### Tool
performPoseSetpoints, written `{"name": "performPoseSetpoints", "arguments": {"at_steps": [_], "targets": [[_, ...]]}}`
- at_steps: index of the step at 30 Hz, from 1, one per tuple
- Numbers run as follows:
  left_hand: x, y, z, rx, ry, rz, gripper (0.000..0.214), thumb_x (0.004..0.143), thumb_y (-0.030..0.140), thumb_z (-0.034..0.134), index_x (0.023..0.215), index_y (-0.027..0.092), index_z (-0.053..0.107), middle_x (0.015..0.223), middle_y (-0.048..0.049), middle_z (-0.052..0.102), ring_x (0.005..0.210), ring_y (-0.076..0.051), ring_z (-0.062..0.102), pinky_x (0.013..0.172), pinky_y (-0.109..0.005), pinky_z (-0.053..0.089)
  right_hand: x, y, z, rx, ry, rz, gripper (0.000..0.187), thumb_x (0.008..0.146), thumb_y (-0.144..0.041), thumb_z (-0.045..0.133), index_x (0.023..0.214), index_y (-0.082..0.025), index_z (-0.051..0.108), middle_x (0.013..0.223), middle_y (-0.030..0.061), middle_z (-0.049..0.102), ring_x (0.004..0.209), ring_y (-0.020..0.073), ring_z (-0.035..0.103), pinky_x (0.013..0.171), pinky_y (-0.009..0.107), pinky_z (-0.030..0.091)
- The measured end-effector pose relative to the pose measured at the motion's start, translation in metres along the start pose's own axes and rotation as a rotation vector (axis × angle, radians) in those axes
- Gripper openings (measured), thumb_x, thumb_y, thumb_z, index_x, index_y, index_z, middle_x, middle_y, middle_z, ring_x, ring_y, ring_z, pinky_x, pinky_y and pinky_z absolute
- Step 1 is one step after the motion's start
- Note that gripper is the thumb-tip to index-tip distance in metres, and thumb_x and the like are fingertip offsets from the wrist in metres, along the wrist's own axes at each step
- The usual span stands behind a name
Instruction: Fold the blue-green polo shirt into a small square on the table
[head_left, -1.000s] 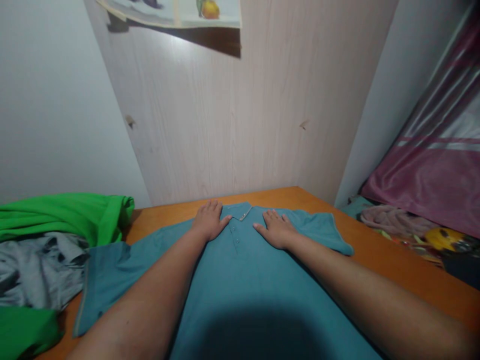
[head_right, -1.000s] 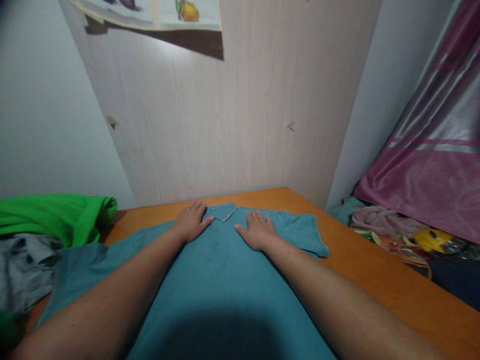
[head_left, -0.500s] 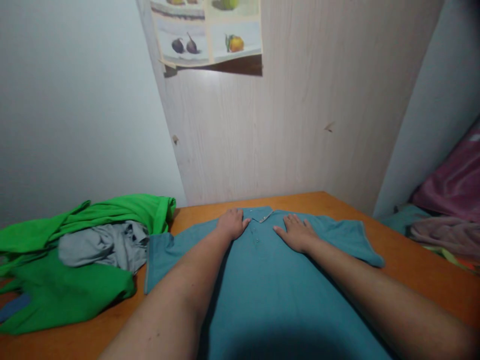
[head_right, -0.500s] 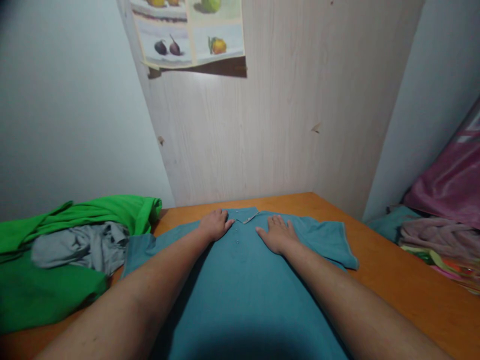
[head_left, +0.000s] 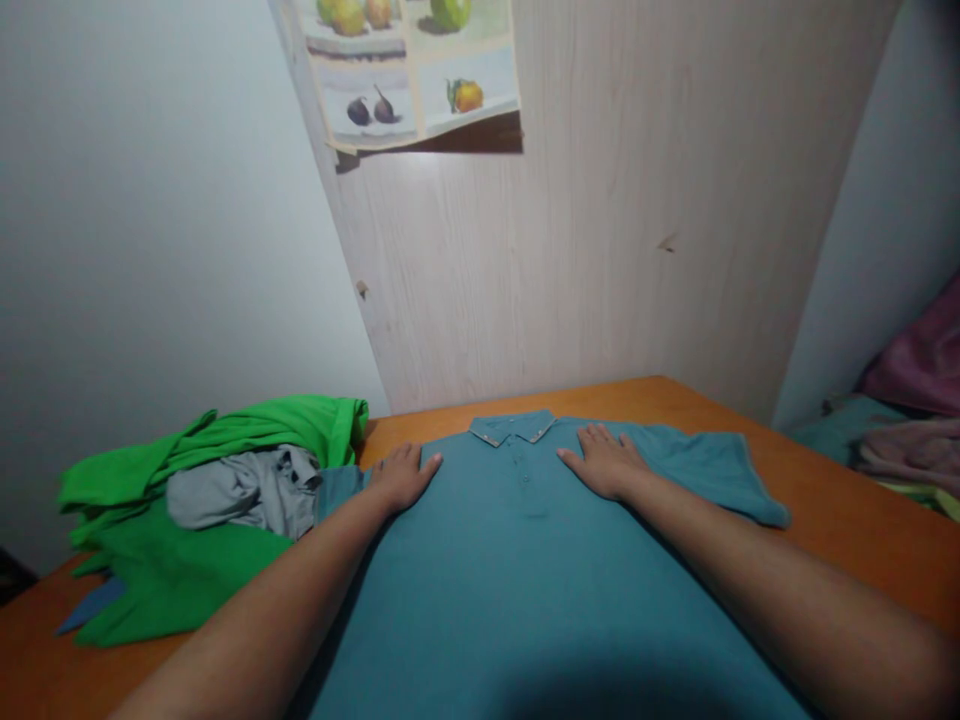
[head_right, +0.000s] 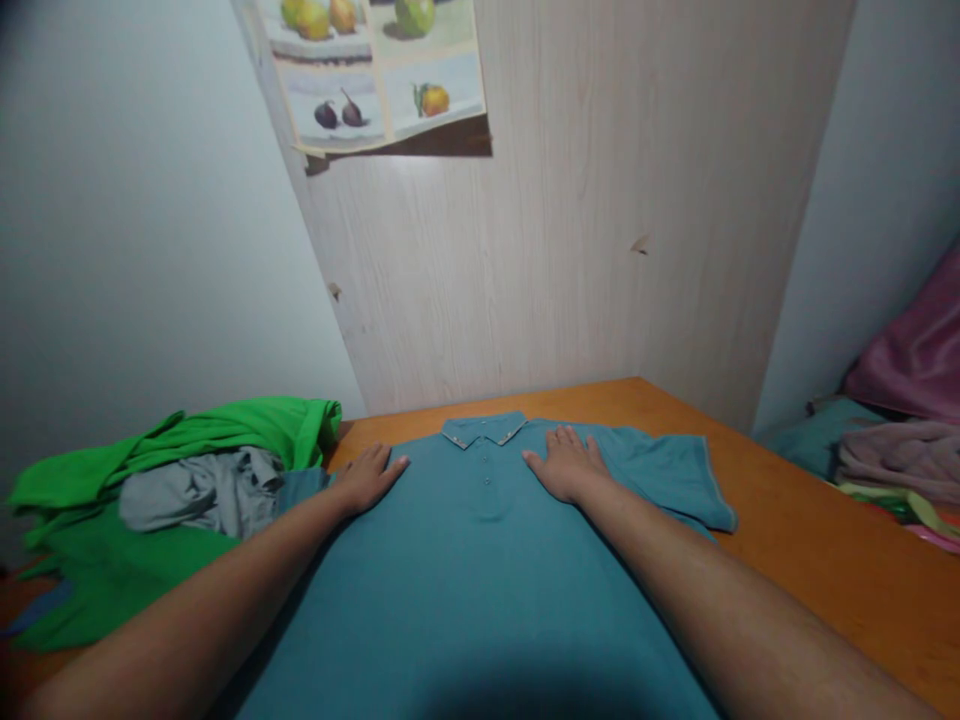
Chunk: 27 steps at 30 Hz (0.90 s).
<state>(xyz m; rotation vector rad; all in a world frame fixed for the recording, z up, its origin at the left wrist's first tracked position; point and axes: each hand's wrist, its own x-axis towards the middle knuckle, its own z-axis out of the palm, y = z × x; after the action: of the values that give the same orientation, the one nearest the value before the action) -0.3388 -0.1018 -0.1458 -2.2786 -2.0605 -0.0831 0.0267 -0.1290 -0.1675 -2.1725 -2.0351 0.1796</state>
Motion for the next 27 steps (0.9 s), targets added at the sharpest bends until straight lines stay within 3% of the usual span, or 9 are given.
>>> {"name": "performPoseSetpoints", "arguments": {"at_steps": [3,6,9,13,19,23,27], "targets": [[0.002,-0.016,0.004,-0.008,-0.057,0.010,0.088,0.092,0.076,0.015,0.155,0.017,0.036,0.164,-0.0186,0.029,0.153,-0.034,0.025,0.115,-0.059,0.028,-0.001,0.000,-0.001,-0.010,-0.005,0.001,0.091,0.096,-0.071,0.020,0.160,-0.008,0.025,0.167,0.0151,0.019,0.155,0.0300,0.013,0.123,0.054,0.008],[0.005,-0.017,0.002,-0.011,-0.095,0.003,0.092,0.091,0.077,0.015,0.158,0.015,0.030,0.166,-0.0192,0.024,0.154,-0.035,0.020,0.117,-0.062,0.025,-0.003,0.000,-0.003,-0.020,-0.001,0.005,0.090,0.096,-0.071,0.020,0.160,-0.007,0.025,0.167,0.0153,0.019,0.155,0.0296,0.014,0.123,0.053,0.008],[0.006,-0.004,-0.003,0.029,-0.078,0.012,0.088,0.093,0.075,0.018,0.154,0.014,0.037,0.165,-0.0199,0.025,0.154,-0.036,0.020,0.117,-0.064,0.021,-0.003,0.000,-0.002,-0.023,0.001,0.000,0.090,0.096,-0.071,0.020,0.160,-0.007,0.026,0.167,0.0157,0.020,0.155,0.0298,0.014,0.123,0.052,0.008],[0.004,0.021,-0.004,0.022,0.005,0.139,0.078,0.098,0.067,0.017,0.153,0.015,0.037,0.165,-0.0184,0.026,0.154,-0.031,0.020,0.120,-0.057,0.019,-0.001,0.000,-0.002,-0.018,-0.004,0.001,0.090,0.096,-0.071,0.019,0.160,-0.008,0.025,0.167,0.0152,0.019,0.155,0.0294,0.013,0.123,0.053,0.008],[0.012,0.038,-0.006,-0.048,-0.161,0.161,0.087,0.094,0.075,0.015,0.159,0.019,0.029,0.167,-0.0154,0.022,0.154,-0.032,0.019,0.120,-0.059,0.019,0.000,0.000,-0.003,-0.002,-0.005,-0.001,0.091,0.095,-0.072,0.020,0.160,-0.008,0.025,0.167,0.0157,0.019,0.155,0.0303,0.012,0.123,0.055,0.008],[0.014,0.050,-0.011,-0.031,-0.102,0.215,0.085,0.094,0.074,0.016,0.154,0.017,0.038,0.164,-0.0185,0.028,0.152,-0.034,0.025,0.119,-0.061,0.021,-0.002,-0.001,-0.005,0.007,-0.008,-0.004,0.091,0.096,-0.071,0.021,0.160,-0.007,0.024,0.167,0.0167,0.019,0.155,0.0305,0.013,0.123,0.055,0.008],[0.013,0.064,-0.003,-0.069,-0.101,0.263,0.086,0.094,0.075,0.014,0.159,0.020,0.029,0.167,-0.0142,0.021,0.155,-0.031,0.018,0.120,-0.058,0.018,-0.005,-0.002,-0.008,0.012,-0.015,-0.007,0.089,0.096,-0.071,0.020,0.160,-0.009,0.025,0.167,0.0170,0.018,0.155,0.0307,0.012,0.123,0.055,0.007]]}}
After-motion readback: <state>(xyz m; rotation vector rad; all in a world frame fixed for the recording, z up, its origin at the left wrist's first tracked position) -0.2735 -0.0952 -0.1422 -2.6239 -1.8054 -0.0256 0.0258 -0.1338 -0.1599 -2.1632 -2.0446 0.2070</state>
